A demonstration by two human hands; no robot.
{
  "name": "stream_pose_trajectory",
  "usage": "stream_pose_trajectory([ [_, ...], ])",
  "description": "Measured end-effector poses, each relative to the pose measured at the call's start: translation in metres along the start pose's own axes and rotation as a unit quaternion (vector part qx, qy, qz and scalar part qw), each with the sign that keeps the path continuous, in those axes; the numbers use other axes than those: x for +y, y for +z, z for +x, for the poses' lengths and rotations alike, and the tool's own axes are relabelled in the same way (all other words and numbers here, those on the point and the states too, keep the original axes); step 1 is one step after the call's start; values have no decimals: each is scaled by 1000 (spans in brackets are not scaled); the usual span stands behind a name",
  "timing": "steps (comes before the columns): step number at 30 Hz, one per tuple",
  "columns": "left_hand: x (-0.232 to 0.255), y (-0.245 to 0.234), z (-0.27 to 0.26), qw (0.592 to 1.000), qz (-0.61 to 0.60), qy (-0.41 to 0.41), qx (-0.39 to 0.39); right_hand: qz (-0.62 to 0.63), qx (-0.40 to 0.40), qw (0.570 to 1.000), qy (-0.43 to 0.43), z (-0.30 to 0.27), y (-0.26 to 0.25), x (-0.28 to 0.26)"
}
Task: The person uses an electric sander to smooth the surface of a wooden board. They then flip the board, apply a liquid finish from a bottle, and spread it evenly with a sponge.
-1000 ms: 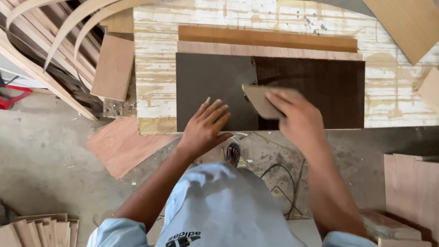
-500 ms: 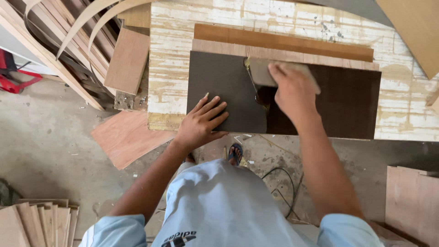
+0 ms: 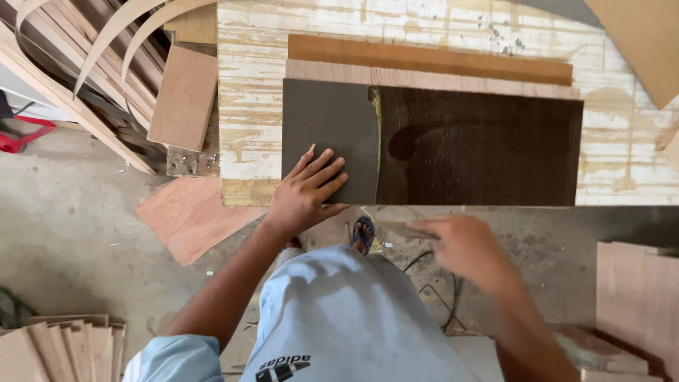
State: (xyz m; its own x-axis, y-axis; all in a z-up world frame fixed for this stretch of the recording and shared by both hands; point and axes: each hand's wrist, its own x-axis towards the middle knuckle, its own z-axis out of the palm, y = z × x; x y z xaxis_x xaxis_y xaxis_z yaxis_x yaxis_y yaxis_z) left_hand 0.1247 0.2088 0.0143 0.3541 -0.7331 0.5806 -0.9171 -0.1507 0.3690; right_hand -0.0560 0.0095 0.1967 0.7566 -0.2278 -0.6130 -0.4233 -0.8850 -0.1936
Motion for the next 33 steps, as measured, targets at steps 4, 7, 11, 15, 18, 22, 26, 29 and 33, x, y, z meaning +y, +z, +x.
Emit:
stream_pose_trajectory([
  [4, 1, -1, -2, 1000, 8, 0, 1, 0, 102, 994, -31, 10, -32, 10],
  [7, -1, -1, 3, 1000, 5, 2, 13, -2, 253, 965, -68, 47, -45, 19],
  [11, 2, -4, -2, 1000, 5, 2, 9, -48, 204, 977, -35, 76, -37, 6],
  [15, -1, -3, 2, 1000, 0, -5, 10, -60, 228, 968, 81, 83, -60, 24],
  [18, 1, -3, 5, 1000, -8, -16, 7, -98, 259, 959, 67, 155, -31, 63],
  [22, -1, -14, 10, 998, -51, -34, 1, -110, 229, 967, 18, 160, -52, -24],
  [26, -4, -18, 10, 964, -167, -206, 5, -205, 196, 934, -216, 165, -37, -9],
  [29, -2, -15, 13, 931, -197, -306, 38, -296, 166, 895, -289, 148, -52, 48],
  [33, 4, -8, 28, 905, -152, -390, 74, -336, 129, 891, -278, 142, -75, 162],
])
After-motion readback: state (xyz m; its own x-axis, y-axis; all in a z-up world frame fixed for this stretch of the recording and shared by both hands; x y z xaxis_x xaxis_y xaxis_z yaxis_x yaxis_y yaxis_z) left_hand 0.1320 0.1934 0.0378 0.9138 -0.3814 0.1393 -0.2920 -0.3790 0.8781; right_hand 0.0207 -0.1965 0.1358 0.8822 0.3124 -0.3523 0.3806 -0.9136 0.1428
